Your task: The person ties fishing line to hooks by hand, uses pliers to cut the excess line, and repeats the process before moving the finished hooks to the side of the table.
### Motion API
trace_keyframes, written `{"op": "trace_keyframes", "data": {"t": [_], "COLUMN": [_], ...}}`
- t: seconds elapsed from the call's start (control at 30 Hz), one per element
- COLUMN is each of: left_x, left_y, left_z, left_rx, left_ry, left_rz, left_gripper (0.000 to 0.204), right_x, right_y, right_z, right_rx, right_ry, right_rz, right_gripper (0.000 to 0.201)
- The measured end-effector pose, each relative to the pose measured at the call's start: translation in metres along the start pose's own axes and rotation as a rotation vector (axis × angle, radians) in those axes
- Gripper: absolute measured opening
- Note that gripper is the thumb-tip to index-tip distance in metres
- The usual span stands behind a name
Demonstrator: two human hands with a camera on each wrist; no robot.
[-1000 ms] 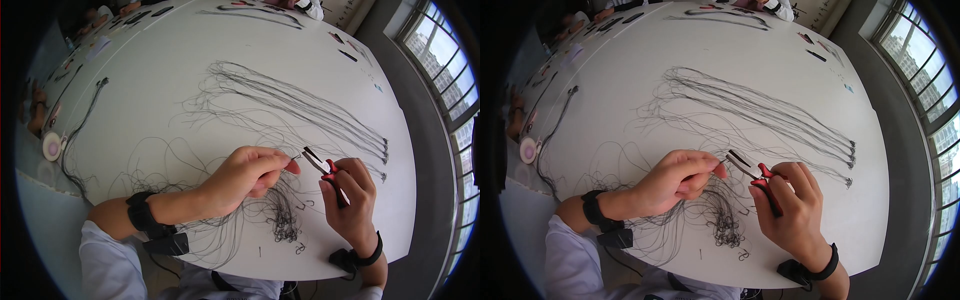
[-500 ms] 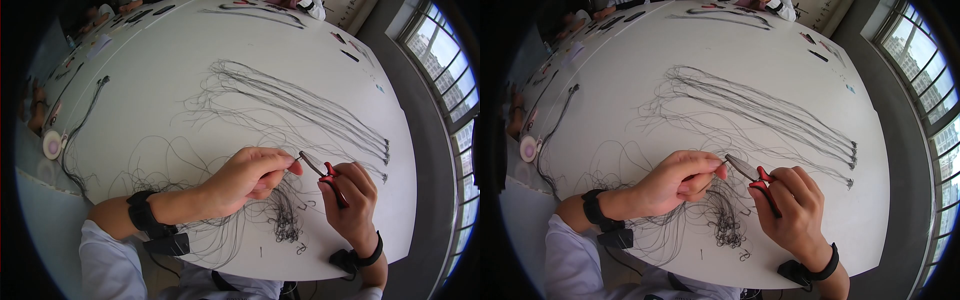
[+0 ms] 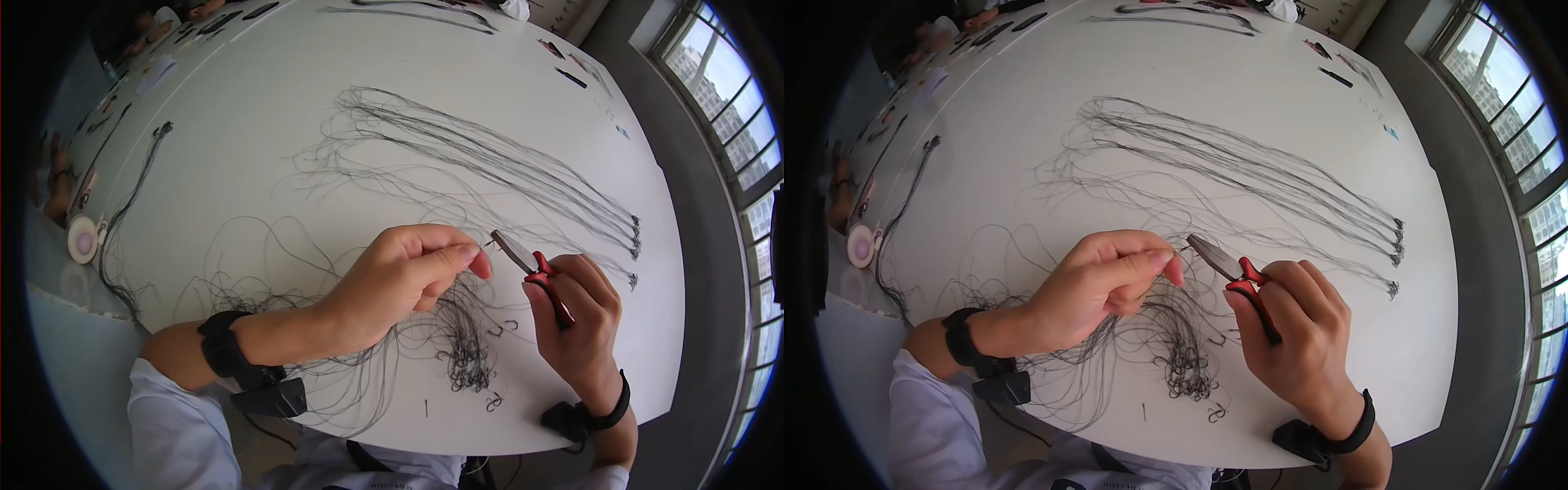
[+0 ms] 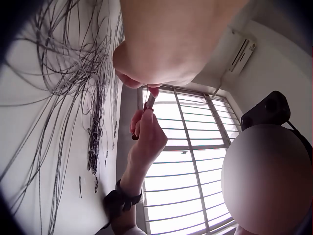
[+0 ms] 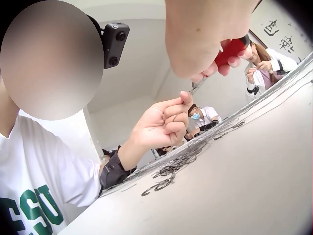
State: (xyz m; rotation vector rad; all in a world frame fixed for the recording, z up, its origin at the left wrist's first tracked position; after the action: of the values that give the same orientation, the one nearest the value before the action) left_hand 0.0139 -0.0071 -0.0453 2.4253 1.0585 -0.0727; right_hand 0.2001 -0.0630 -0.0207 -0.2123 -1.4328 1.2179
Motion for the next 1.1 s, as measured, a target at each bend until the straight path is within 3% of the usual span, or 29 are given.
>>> {"op": "trace_keyframes", "data": {"t": [0.23, 0.33, 0.47, 0.6, 0.7, 0.83, 0.9, 0.93, 1.0, 1.1], "left_x": [-0.002, 0.000, 0.003, 0.002, 0.002, 0.001, -0.003, -0.004, -0.002, -0.002], "left_y": [0.001, -0.003, -0.011, -0.009, -0.007, 0.000, 0.003, 0.006, 0.008, 0.008], "left_z": [-0.004, -0.004, -0.007, -0.007, -0.007, -0.004, -0.008, -0.009, -0.005, -0.002], "left_rx": [0.084, 0.119, 0.155, 0.166, 0.173, 0.154, 0.195, 0.234, 0.223, 0.304], "left_ry": [0.034, 0.101, 0.218, 0.210, 0.195, 0.173, 0.152, 0.130, 0.094, 0.034], "left_rz": [-0.075, -0.108, -0.146, -0.141, -0.060, 0.065, 0.123, 0.178, 0.175, 0.262], "left_gripper": [0.026, 0.026, 0.024, 0.023, 0.024, 0.023, 0.023, 0.023, 0.024, 0.026], "right_x": [-0.001, -0.001, -0.001, -0.009, -0.013, -0.005, -0.007, -0.006, -0.005, -0.008], "right_y": [0.000, -0.006, -0.009, -0.001, 0.004, -0.003, -0.005, -0.005, 0.000, 0.003], "right_z": [-0.001, -0.004, 0.005, 0.020, 0.025, 0.021, 0.008, 0.007, 0.005, 0.001], "right_rx": [0.005, 0.122, 0.269, 0.249, 0.218, 0.268, 0.669, 0.666, 1.198, 1.253], "right_ry": [0.038, 0.151, 0.033, -0.069, -0.093, -0.048, 0.454, 0.458, 0.748, 0.744], "right_rz": [0.012, 0.015, 0.374, 0.483, 0.574, 0.510, 0.301, 0.295, 0.290, 0.365], "right_gripper": [0.021, 0.021, 0.016, 0.016, 0.019, 0.020, 0.018, 0.018, 0.017, 0.016]}}
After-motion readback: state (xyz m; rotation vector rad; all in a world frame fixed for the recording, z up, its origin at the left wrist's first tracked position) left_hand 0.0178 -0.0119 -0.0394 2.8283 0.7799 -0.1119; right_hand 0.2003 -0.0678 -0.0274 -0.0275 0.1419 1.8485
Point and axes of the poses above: each hand's wrist, its own x-axis towards the middle knuckle, its own y-axis out of the palm, z = x × y, the point moved 2 cm from there along x, towards the middle knuckle, and after that the axes turned 2 degrees about -y, right-handed, at the moved point
